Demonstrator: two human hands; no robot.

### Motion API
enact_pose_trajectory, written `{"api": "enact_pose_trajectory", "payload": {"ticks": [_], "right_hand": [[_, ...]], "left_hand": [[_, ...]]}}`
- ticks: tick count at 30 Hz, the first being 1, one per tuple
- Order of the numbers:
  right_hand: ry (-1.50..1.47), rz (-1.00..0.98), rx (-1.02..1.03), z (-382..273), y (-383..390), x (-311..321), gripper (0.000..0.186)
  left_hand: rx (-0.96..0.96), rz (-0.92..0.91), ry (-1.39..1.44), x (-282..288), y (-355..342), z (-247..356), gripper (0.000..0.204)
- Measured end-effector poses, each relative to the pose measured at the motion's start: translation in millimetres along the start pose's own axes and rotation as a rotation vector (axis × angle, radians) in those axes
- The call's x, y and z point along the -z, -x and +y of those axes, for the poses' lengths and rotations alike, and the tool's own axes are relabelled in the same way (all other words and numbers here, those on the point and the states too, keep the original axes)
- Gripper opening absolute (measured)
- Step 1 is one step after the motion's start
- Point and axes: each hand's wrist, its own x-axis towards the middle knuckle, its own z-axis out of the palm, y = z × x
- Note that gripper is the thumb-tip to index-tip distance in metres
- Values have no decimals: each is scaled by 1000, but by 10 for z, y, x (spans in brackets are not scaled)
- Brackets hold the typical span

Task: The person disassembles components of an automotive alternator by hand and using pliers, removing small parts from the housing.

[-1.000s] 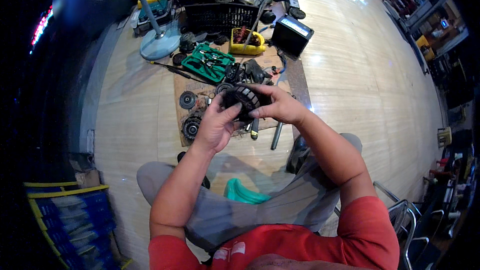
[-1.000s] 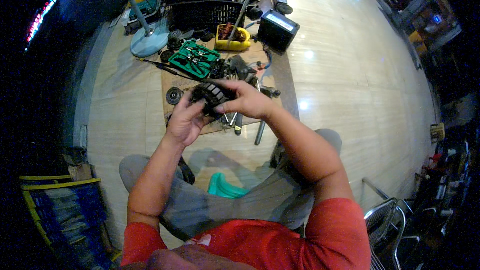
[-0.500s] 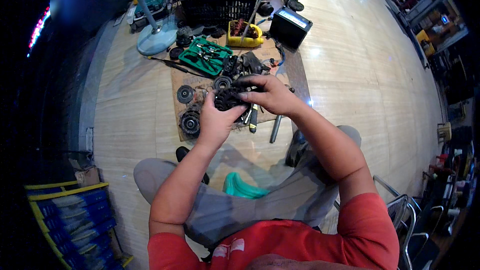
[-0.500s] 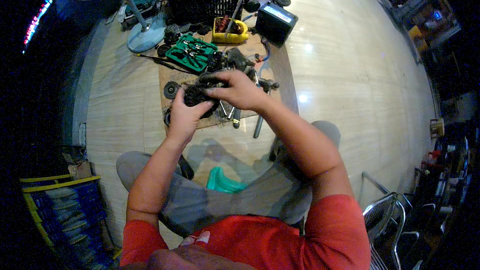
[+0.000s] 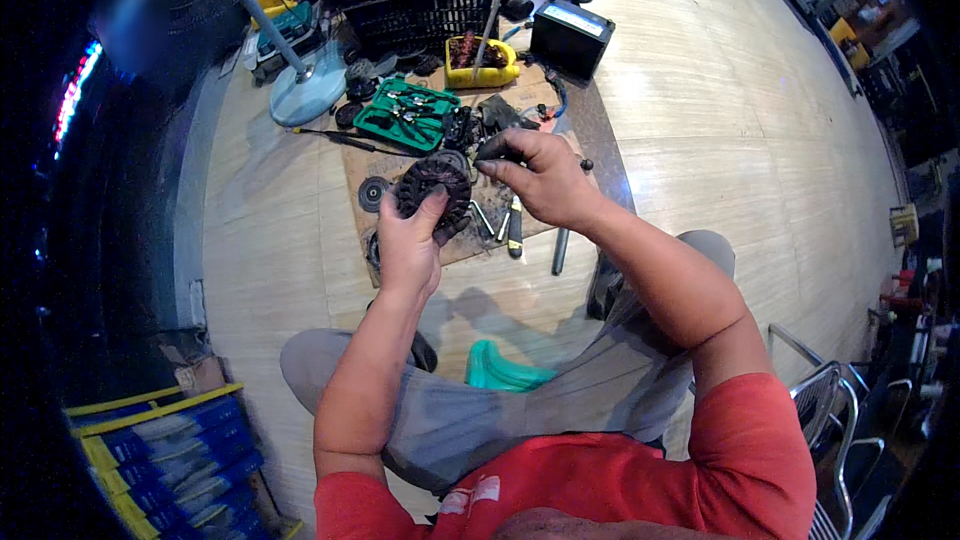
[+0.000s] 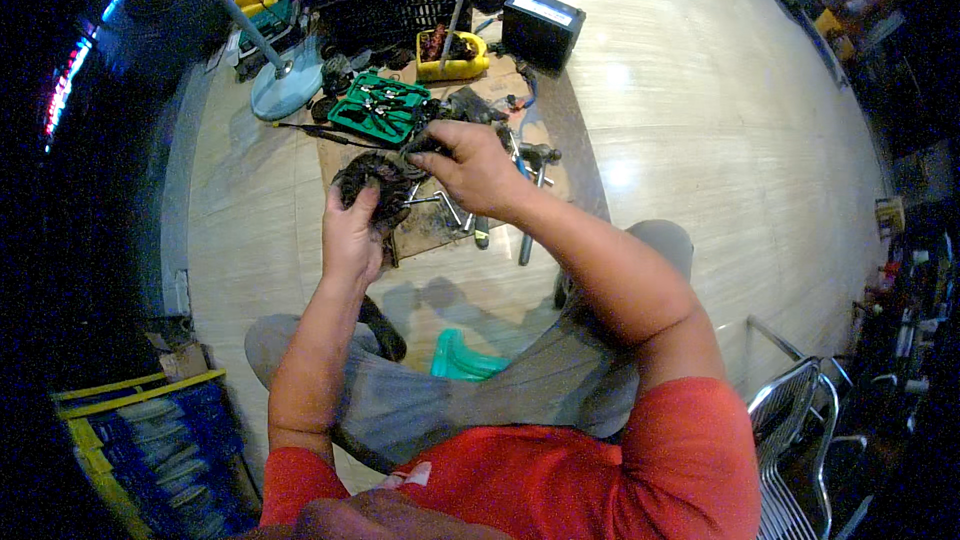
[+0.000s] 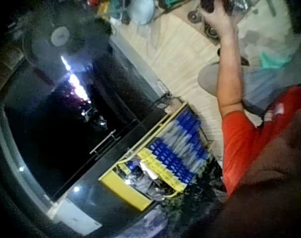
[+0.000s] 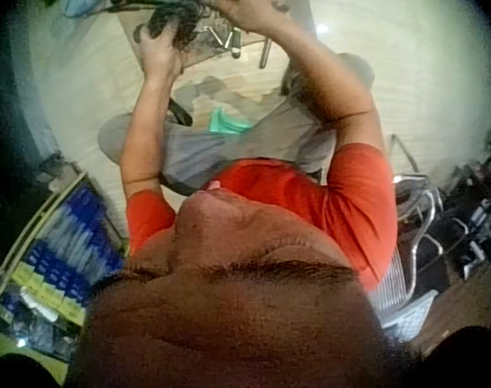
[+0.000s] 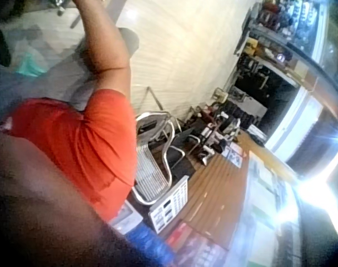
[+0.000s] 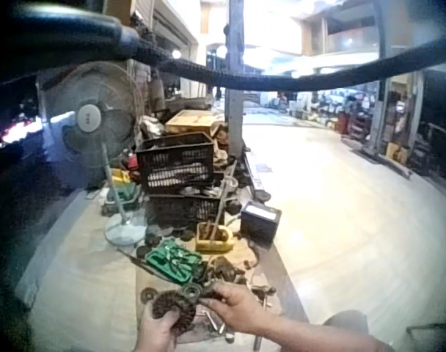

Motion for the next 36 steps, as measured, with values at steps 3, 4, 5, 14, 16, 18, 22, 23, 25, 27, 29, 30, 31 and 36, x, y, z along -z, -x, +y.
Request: {"api": "enact_pose_trajectory", "payload": {"ticks": [3, 4, 5, 14, 16, 18, 22, 23, 25, 27, 29, 30, 31, 36], "right_hand": [[-50, 25, -51, 4, -3, 12, 10], [-82, 31, -76, 6, -16, 14, 10], [-89, 54, -97, 23, -27, 19, 13], [-269, 172, -438, 327, -189, 74, 13], [-419, 211, -457, 481, -213, 63, 19], [-560, 250, -478, 526, -248, 73, 20], [-777, 302, -517, 424, -320, 178, 11], [-818, 310, -529, 391, -326, 227, 11], [-860, 332, -504, 383, -347, 285, 11], [-816, 327, -523, 324, -347, 334, 13], [-665, 335, -512, 317, -343, 343, 14], [-582, 334, -489, 329, -334, 360, 14], [-499, 331, -466, 342, -329, 379, 15], [74, 497, -122, 356, -276, 452, 24]], "left_hand": [[38, -41, 64, 12, -8, 12, 33], [49, -58, 82, 33, -18, 15, 32], [58, -69, 92, 38, -22, 14, 31], [61, -173, 29, -34, 30, 27, 36], [50, -206, -6, -40, 40, 8, 37], [62, -227, 13, -108, 85, 28, 39], [33, -245, -17, -74, 67, 25, 46], [-7, -244, -102, -51, 47, 6, 49], [-88, -238, -270, -16, 12, -19, 55], [-148, -209, -403, -18, 55, -28, 57], [-185, -177, -507, -12, 81, -37, 59], [-192, -160, -545, -5, 92, -43, 59], [-198, -142, -583, 2, 102, -47, 60], [-205, -69, -892, 22, 86, -8, 63]]}}
